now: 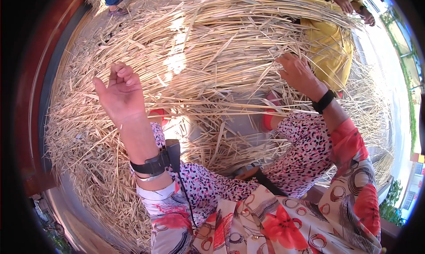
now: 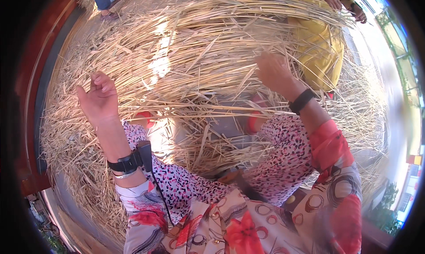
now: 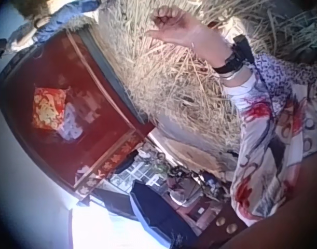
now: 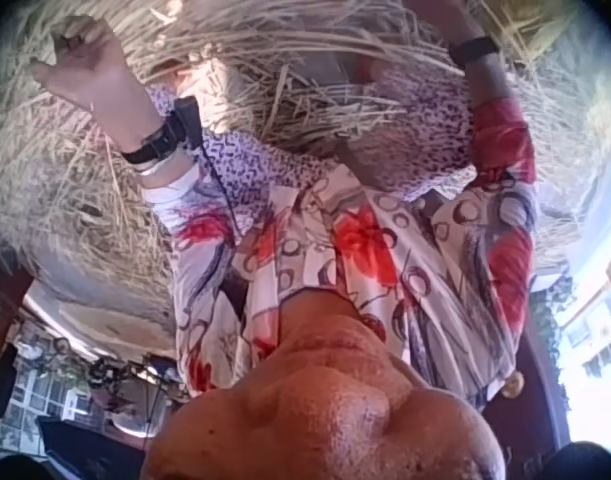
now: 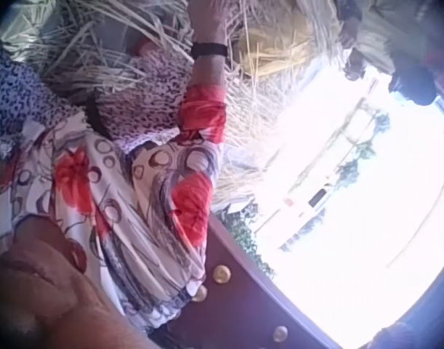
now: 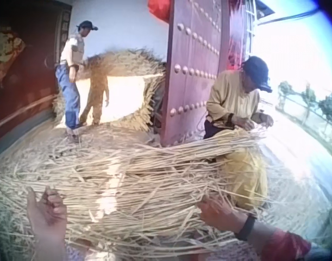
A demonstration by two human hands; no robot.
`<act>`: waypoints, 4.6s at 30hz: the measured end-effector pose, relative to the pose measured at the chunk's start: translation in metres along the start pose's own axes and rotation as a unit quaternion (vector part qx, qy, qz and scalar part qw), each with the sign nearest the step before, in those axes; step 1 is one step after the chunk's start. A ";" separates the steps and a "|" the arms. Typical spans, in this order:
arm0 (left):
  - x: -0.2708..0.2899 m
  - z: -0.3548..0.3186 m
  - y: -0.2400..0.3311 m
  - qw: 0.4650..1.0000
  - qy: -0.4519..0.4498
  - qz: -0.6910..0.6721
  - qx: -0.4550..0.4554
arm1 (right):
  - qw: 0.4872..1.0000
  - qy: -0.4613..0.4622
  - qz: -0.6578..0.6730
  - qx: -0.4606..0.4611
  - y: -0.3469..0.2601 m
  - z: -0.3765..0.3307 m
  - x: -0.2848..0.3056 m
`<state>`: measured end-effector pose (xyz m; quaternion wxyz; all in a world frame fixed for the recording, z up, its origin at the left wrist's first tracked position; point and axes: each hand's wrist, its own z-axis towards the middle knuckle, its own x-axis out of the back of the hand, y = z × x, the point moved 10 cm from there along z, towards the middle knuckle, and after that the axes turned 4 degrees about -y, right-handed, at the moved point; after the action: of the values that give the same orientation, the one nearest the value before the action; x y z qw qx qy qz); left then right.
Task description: The recorder is weaving or processing long strands of straw along with other people.
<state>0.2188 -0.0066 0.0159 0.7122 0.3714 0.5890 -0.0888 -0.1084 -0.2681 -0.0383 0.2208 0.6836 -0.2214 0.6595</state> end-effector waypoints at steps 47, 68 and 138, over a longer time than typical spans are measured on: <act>0.058 -0.032 -0.040 0.987 0.100 0.056 0.111 | 0.829 -0.474 0.076 0.286 -0.098 0.017 -0.248; 0.062 -0.029 -0.074 0.985 0.089 0.067 0.135 | 0.946 0.220 0.001 0.239 -0.127 0.012 0.106; 0.032 -0.026 -0.173 0.955 0.036 0.209 0.208 | 0.954 0.249 0.149 0.078 0.034 -0.092 0.136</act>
<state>0.1102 -0.1031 -0.0869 0.6005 0.6289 0.4919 -0.0455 -0.1982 -0.2420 0.1008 0.1138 0.4719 -0.2069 0.8494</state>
